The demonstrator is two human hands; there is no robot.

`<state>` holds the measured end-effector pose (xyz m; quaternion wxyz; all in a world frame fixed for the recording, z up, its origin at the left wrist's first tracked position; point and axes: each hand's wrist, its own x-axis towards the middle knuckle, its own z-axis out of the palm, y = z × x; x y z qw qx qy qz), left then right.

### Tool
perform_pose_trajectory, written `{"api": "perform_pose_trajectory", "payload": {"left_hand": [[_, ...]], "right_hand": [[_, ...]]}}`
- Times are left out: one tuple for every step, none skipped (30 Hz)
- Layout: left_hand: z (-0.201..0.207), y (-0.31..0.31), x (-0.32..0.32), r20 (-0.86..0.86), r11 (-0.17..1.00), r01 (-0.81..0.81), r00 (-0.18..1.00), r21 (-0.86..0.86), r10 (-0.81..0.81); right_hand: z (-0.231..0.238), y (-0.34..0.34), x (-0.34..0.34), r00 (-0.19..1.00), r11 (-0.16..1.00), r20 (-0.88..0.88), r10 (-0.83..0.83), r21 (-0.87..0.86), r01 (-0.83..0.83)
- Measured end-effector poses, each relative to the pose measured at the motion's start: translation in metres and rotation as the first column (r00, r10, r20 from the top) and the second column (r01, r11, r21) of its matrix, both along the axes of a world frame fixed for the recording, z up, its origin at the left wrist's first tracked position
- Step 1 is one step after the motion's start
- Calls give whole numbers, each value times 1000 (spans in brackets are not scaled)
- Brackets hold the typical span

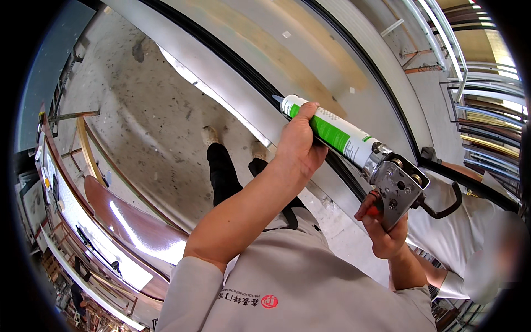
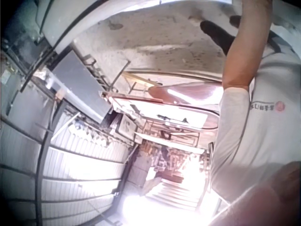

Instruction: The person prepares a caulk gun by inserting a tube of sealant into the frame and securing it, then retrieves a new nozzle from a box and attaches it to the tip of the sealant tube.

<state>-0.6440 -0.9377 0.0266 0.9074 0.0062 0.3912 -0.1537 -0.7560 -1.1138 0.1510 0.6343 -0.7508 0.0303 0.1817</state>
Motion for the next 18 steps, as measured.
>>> {"api": "perform_pose_trajectory", "payload": {"left_hand": [[2, -7, -4, -11, 1000, 9, 1000, 1, -9], [4, -14, -8, -23, 1000, 18, 1000, 2, -18], [7, -20, -13, -35, 1000, 28, 999, 0, -28], [7, -27, -18, -26, 1000, 26, 999, -3, -26], [6, -34, -23, -17, 1000, 26, 1000, -6, -26], [6, -41, -27, -4, 1000, 26, 1000, -9, -26], [6, -48, -32, -18, 999, 32, 999, -4, -33], [6, -55, -37, -31, 999, 39, 999, 1, -39], [6, -62, -41, -44, 999, 49, 998, 4, -49], [5, -69, -46, -46, 998, 56, 997, 4, -56], [5, -76, -52, -47, 998, 63, 997, 5, -63], [4, -83, -57, -49, 998, 70, 996, 2, -70], [4, -91, -62, -45, 998, 69, 997, 2, -69], [3, -98, -67, -42, 998, 69, 997, 1, -68], [4, -106, -73, -40, 998, 67, 997, -5, -67], [3, -113, -78, -42, 997, 73, 996, -12, -74], [1, -119, -82, -44, 997, 79, 996, -18, -80], [3, -125, -87, -46, 996, 85, 995, -22, -86]], "right_hand": [[0, -7, -4, 1000, 1000, 8, 15, -20, -14], [1, -16, -9, 999, 999, 15, 29, -40, -28], [2, -23, -13, 999, 997, 21, 43, -63, -41], [3, -31, -19, 999, 997, 19, 44, -66, -43], [2, -39, -25, 999, 997, 18, 46, -69, -44], [2, -47, -30, 999, 996, 19, 46, -72, -44], [3, -54, -34, 998, 994, 13, 64, -92, -62], [5, -61, -37, 997, 990, 6, 82, -112, -81], [7, -68, -42, 995, 986, -1, 96, -134, -95], [8, -72, -49, 999, 992, -3, 40, -121, -40], [8, -73, -56, 1000, 994, -5, -16, -109, 15], [8, -77, -63, 997, 993, -7, -72, -98, 71], [9, -84, -68, 999, 991, -8, -44, -124, 42], [11, -91, -70, 1000, 989, -9, -16, -150, 15], [13, -99, -74, 1000, 984, -14, 12, -180, -14], [13, -107, -79, 1000, 980, -9, 25, -195, -26], [11, -115, -84, 999, 977, -4, 38, -210, -38], [11, -124, -90, 999, 974, 2, 51, -222, -50]]}}
